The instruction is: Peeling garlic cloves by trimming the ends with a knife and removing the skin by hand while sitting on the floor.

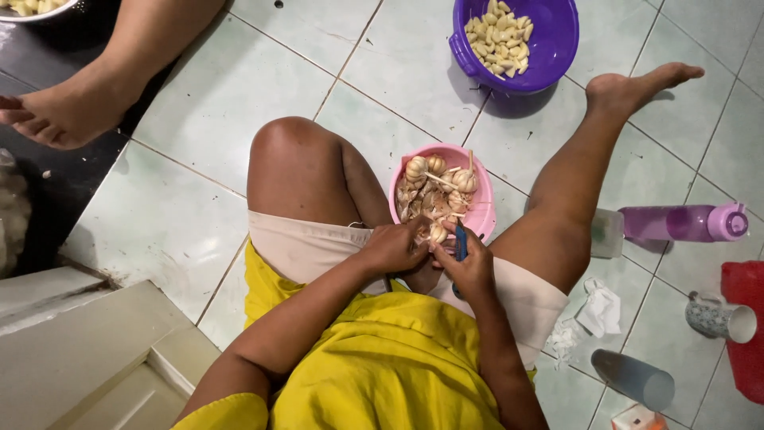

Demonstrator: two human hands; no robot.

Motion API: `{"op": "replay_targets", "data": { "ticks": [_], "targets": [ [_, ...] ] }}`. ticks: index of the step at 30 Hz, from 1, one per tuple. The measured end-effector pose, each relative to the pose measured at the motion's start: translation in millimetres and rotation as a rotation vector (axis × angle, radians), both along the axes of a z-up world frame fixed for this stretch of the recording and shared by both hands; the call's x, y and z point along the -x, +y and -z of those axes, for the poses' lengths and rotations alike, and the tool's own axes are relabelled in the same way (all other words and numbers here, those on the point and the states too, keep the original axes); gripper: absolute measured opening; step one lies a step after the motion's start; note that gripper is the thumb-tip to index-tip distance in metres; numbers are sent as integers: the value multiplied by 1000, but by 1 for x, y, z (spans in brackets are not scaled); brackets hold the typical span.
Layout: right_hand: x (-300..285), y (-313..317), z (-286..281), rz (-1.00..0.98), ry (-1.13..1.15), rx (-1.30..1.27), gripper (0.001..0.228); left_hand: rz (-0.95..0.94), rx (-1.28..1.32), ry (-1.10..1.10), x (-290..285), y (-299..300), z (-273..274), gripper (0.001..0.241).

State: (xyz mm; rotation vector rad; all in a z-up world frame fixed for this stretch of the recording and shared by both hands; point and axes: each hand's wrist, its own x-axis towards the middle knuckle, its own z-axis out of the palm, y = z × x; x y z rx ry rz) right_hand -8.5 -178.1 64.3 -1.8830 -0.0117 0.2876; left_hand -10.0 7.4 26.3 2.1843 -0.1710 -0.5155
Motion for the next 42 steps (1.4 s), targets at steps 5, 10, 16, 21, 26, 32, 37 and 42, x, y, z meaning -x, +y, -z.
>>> {"op": "replay_targets", "data": {
  "ticks": [5, 10, 16, 21, 26, 32, 37, 42],
  "targets": [
    [6, -3, 2, -69, -57, 104, 45, 63, 0, 39, 2, 3, -1, 47],
    [3, -9, 11, -34, -99, 160, 42, 91, -22, 41, -3, 2, 2, 47],
    [6, -11, 31, -14, -210, 358, 42, 102, -17, 77, -6, 2, 8, 47],
    [7, 2, 8, 22, -122, 301, 42, 57, -22, 67, -7, -1, 15, 48],
    [4, 5, 1, -34, 40, 467, 39, 58, -13, 84, -4, -4, 6, 54],
    [-3, -12, 37, -81, -151, 466, 40, 52, -28, 120, -3, -11, 6, 63],
    [-6, -9, 37, -117, -251, 453, 32, 9, 20, 155, -4, -8, -9, 55],
    [-6, -9, 33, -87, -266, 427, 23, -38, 30, 191, -3, -13, -8, 61]
  ]
}}
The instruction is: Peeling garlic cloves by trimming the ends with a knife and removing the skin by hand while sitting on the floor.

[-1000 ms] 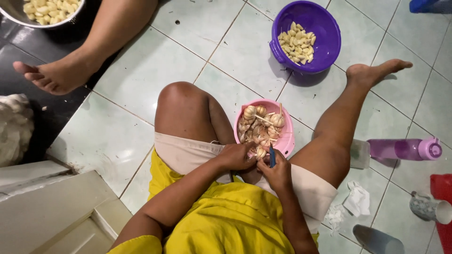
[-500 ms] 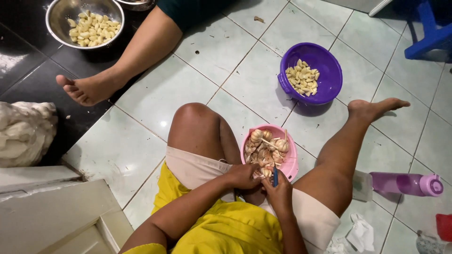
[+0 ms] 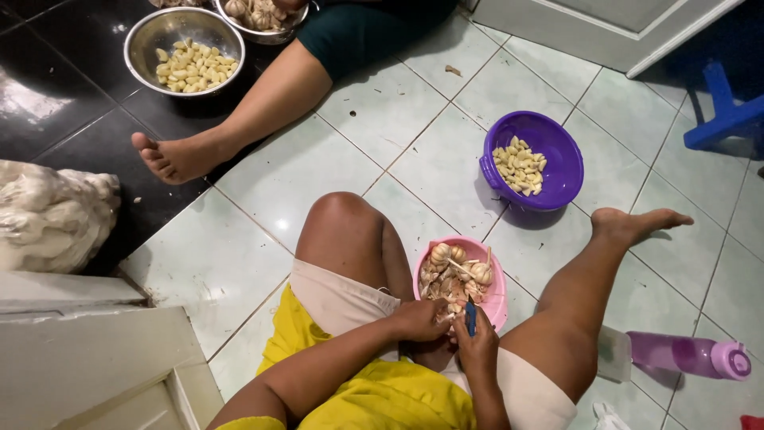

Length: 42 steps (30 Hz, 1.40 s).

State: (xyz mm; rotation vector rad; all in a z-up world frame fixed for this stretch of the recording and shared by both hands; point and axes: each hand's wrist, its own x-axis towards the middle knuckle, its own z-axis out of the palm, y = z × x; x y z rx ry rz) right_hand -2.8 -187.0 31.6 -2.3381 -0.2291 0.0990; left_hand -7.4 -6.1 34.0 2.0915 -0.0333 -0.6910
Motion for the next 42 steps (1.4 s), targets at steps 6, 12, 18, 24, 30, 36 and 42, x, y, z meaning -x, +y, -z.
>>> {"op": "replay_targets", "data": {
  "ticks": [6, 12, 18, 24, 30, 36, 42],
  "targets": [
    [5, 11, -21, 99, 87, 60, 23, 63, -77, -28, -2, -6, 16, 54],
    [7, 18, -49, 275, 524, -194, 29, 285, -238, -3, 0, -12, 27, 64],
    [-6, 18, -49, 225, 608, -231, 36, 278, -247, -82, -1, -11, 32, 42],
    [-13, 20, -55, 207, 679, -151, 27, 219, -245, -204, 0, -17, 59, 38],
    [-13, 28, -54, 210, 742, -193, 28, 258, -245, -157, 3, -9, 42, 56],
    [-12, -1, 5, 150, 577, -309, 21, 72, -287, -390, 6, -24, 86, 18],
    [-8, 1, 7, 148, 469, -345, 25, 3, -316, -463, 6, -30, 93, 15]
  ]
}}
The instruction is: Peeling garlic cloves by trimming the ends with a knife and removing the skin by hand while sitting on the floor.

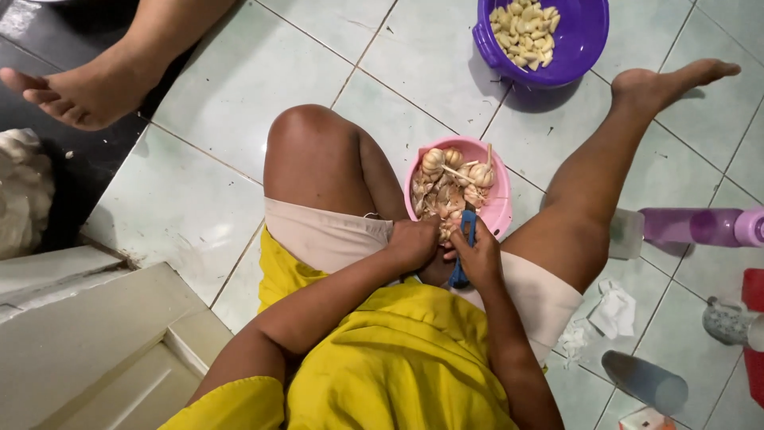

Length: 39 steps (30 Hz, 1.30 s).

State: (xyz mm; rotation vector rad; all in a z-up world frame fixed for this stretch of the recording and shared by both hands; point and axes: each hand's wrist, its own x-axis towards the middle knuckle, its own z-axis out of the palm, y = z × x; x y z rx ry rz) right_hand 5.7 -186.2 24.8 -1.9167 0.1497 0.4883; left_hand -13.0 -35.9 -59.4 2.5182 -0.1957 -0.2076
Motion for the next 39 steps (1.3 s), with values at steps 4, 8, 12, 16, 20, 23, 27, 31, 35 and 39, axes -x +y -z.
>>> {"op": "replay_targets", "data": {
  "ticks": [4, 8, 12, 16, 20, 23, 27, 31, 35, 39],
  "targets": [
    [-4, -2, 11, 23, -57, -66, 19, -38, 71, 124, -3, 3, -15, 20],
    [-6, -7, 25, 166, -70, -212, 18, -75, 194, 291, -13, 4, -13, 40],
    [-8, -3, 29, 328, -39, -344, 14, -75, 294, 343, -16, 13, -34, 49],
    [-16, 0, 3, 483, 17, -438, 21, -139, 477, 412, -15, 25, -62, 50],
    [-22, -20, -12, 572, 10, -512, 28, -127, 466, 439, -13, 30, -89, 52],
    [-22, -33, -8, 522, 25, -531, 25, -70, 468, 420, -17, 28, -68, 52],
    [-18, -28, -17, 500, 39, -538, 31, -86, 616, 428, -13, 23, -81, 67],
    [-9, -17, -23, 360, 20, -512, 40, -55, 655, 390, -14, 20, -64, 73],
    [5, -4, -15, 217, 18, -429, 42, 3, 733, 337, -6, 11, -51, 56],
    [6, 5, -18, 93, -38, -232, 36, 21, 766, 293, -8, 10, -39, 42]
  ]
}}
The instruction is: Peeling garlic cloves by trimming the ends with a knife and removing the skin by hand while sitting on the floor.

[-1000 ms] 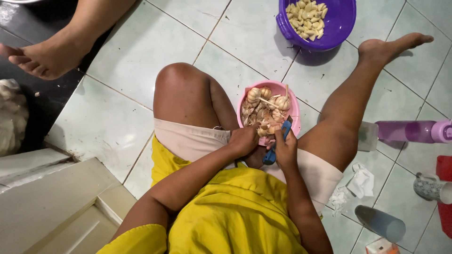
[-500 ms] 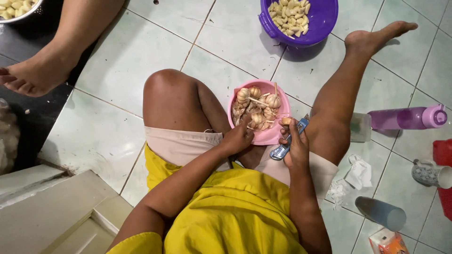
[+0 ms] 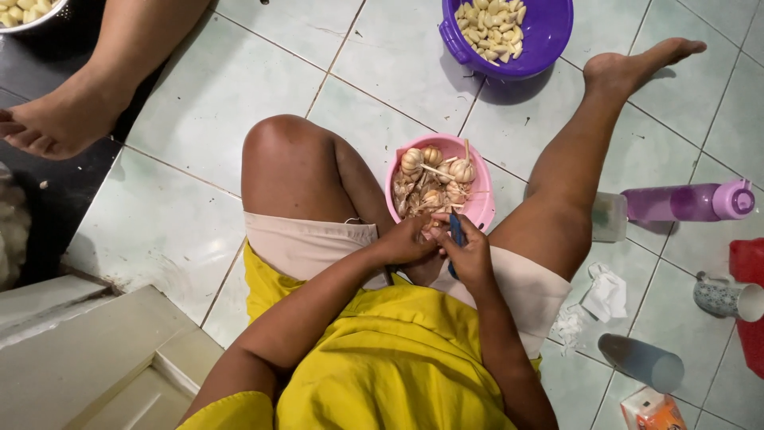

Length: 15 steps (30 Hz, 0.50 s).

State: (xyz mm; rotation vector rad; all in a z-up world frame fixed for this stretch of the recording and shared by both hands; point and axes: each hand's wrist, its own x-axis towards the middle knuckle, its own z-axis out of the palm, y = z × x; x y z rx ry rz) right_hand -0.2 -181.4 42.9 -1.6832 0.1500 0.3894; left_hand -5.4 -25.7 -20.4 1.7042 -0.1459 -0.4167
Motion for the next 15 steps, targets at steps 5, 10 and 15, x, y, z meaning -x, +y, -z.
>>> {"op": "replay_targets", "data": {
  "ticks": [5, 10, 15],
  "targets": [
    [2, 5, -20, -153, -169, 78, 28, 25, 0, 85, -1, 4, 2, 32],
    [2, -1, -24, -160, -194, 65, 32, 57, 41, 119, -7, 3, 48, 24],
    [6, -8, -45, -134, -213, 167, 42, 78, 125, 95, -9, 14, 17, 21]
  ]
}}
